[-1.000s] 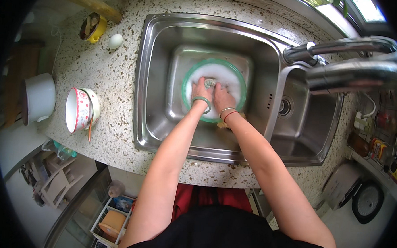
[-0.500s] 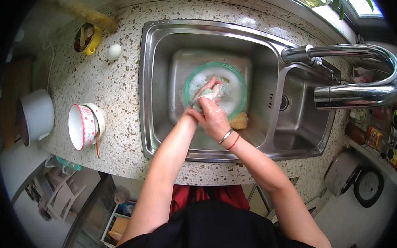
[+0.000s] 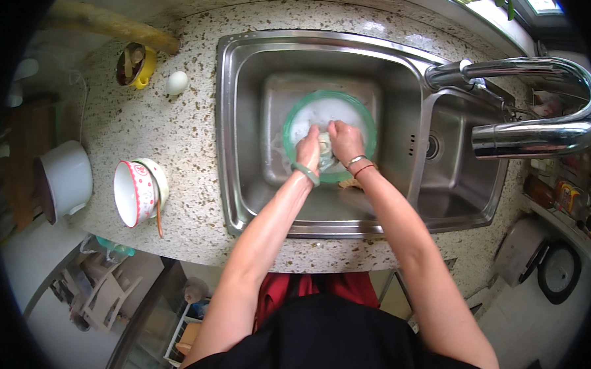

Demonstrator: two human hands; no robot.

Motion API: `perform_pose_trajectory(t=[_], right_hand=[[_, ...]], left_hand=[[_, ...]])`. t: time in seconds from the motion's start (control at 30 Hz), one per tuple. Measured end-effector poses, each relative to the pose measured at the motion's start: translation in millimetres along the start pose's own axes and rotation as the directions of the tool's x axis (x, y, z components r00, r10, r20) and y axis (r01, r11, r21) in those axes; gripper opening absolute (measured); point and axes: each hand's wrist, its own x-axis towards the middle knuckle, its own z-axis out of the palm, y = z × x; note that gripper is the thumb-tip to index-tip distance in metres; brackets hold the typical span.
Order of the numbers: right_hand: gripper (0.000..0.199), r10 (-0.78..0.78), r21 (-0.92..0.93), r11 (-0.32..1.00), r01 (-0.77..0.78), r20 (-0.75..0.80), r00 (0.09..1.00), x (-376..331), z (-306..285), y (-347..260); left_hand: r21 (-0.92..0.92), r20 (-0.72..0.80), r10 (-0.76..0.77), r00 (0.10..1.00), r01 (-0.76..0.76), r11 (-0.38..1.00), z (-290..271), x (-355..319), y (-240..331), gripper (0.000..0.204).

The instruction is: The person cleans the kitchen countertop and stovetop using a cloth. They repeatedly wipe the surfaces, then rinse the cloth in a bowl of soapy water in the sink, wring it out, and return to wiping the same areas. The task involves handling a cloth and a bowl of water.

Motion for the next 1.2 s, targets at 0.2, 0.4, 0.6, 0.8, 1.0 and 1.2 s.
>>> perform_pose_trajectory(t=[0.2,0.4,0.6,0.8,1.0,1.2], right_hand=[[0.032,0.217,-0.034,0.976,-0.214,0.108,0.970,0,24,33],[0.021,0.226,-0.157,0.965,-0.210,0.095,0.969,-5,41,53],[0.024,-0.094,0.297,0.954,0.043,0.160,0.983,-44,-22,-59],[0.027,-0.291,0.130,0.951,0.280,0.083,0.953,-63,-53,-104],[0.021,-0.291,0.038,0.955,0.293,-0.060,0.955,-37,-39,-95],[0.028,0.114,0.222,0.967,-0.127,0.074,0.991,-1,-12,-26]], left_hand=[[0.073,-0.017,0.197,0.980,-0.195,0.978,-19,13,0,0.038],[-0.059,-0.028,0.000,1.000,-0.001,0.998,-8,6,11,0.052],[-0.195,0.339,-0.204,0.918,0.281,0.940,-22,30,14,0.041],[-0.164,0.412,-0.120,0.903,0.203,0.965,-2,-29,28,0.041],[-0.149,0.327,0.064,0.943,-0.015,0.989,13,-50,27,0.054],[-0.092,0.011,-0.050,0.999,0.051,0.994,-2,-3,-2,0.035]])
